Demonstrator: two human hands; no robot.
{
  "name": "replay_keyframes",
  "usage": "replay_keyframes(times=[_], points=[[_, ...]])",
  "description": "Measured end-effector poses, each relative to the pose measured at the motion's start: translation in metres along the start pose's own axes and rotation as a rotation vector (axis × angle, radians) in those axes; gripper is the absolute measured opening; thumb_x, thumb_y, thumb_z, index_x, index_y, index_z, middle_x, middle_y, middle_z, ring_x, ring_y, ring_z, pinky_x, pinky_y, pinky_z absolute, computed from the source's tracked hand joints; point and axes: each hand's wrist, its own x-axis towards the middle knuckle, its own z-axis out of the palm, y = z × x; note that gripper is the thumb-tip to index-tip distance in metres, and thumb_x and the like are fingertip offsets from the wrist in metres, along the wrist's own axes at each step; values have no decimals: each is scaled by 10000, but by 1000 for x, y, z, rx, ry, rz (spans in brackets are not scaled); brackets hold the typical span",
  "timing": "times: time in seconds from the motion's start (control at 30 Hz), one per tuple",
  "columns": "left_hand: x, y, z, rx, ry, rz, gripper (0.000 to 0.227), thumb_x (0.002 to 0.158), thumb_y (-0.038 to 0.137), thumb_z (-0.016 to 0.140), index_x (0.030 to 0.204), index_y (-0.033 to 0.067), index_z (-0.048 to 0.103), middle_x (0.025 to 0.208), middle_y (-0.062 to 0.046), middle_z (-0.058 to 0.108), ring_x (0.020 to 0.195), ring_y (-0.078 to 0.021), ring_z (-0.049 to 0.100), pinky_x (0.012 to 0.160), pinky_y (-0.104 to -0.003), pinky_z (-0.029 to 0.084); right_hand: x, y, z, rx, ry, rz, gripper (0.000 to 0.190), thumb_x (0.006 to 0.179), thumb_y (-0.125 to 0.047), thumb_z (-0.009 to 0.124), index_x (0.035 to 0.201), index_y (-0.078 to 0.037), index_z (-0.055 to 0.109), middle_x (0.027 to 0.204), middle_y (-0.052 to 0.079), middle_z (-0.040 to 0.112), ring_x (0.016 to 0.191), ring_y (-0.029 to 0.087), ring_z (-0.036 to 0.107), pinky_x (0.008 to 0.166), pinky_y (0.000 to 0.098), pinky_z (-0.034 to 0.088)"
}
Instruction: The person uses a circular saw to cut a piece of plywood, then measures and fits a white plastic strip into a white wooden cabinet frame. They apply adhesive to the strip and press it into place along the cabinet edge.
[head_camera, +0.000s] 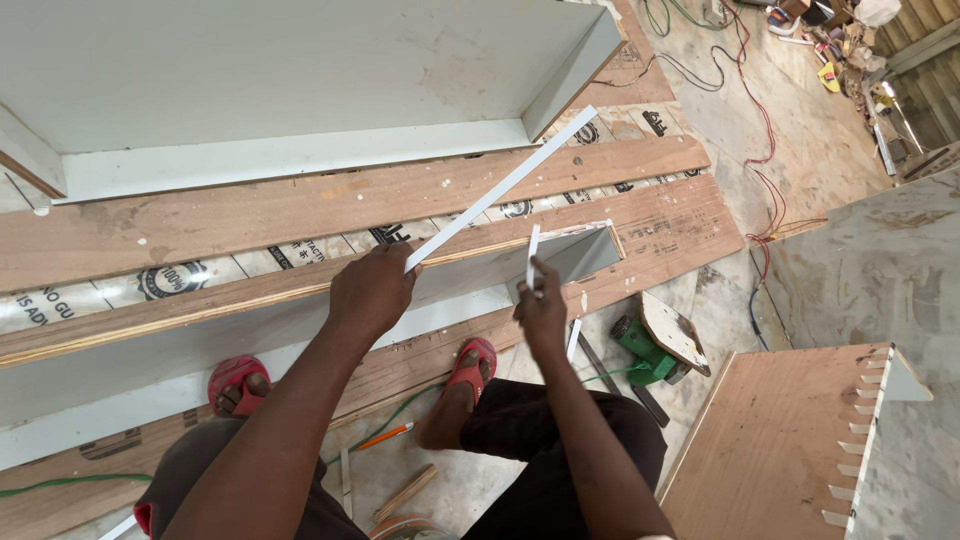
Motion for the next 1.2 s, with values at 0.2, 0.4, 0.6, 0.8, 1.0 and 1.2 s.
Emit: replay_keyframes(times=[0.2, 0.4, 0.6, 0.8, 1.0, 1.2], points=[[-4, -2, -4, -33, 26, -2, 330, 1015, 341, 555, 1248, 124, 640, 1181, -83, 689, 994, -329, 706, 827, -523, 563, -26, 4, -16, 9, -35, -76, 439, 993, -87, 570, 1431, -79, 548, 946, 114, 642, 557, 81, 562, 482, 260, 486], [-2, 1, -7, -37, 23, 1, 320, 1012, 333, 563, 1243, 127, 643, 1185, -86, 681, 999, -336, 699, 834, -529, 556, 15, -6, -35, -22, -57, 33, 453, 990, -66, 511, 1436, -86, 586, 912, 80, 685, 543, 73, 521, 476, 244, 446], [-1, 0, -8, -43, 15, -10, 303, 1009, 323, 569, 1237, 139, 647, 1175, -84, 682, 999, -331, 701, 837, -528, 557, -1, -1, -14, 296, -187, 6, 433, 1022, -76, 512, 1452, -59, 560, 973, 84, 647, 556, 75, 499, 475, 231, 404], [-3, 0, -11, -34, 16, -12, 287, 1010, 318, 577, 1210, 127, 654, 1166, -86, 685, 995, -326, 703, 836, -520, 559, -32, -11, 19, 31, -60, -31, 469, 991, -99, 579, 1453, -97, 498, 973, 64, 598, 553, 93, 573, 474, 259, 476], [-4, -3, -16, -47, 29, -32, 295, 1010, 330, 580, 1190, 107, 649, 1175, -99, 688, 981, -334, 710, 820, -524, 561, -40, -6, -2, -66, -61, -71, 424, 993, -90, 566, 1417, -90, 567, 917, 67, 648, 546, 82, 573, 463, 258, 491], [-5, -1, -22, -48, 69, -29, 277, 1004, 337, 590, 1134, 102, 656, 1176, -111, 691, 993, -349, 706, 816, -532, 560, -6, -13, -5, -33, -100, -68, 447, 986, -46, 544, 1428, -91, 590, 893, 61, 667, 543, 69, 528, 471, 238, 449]])
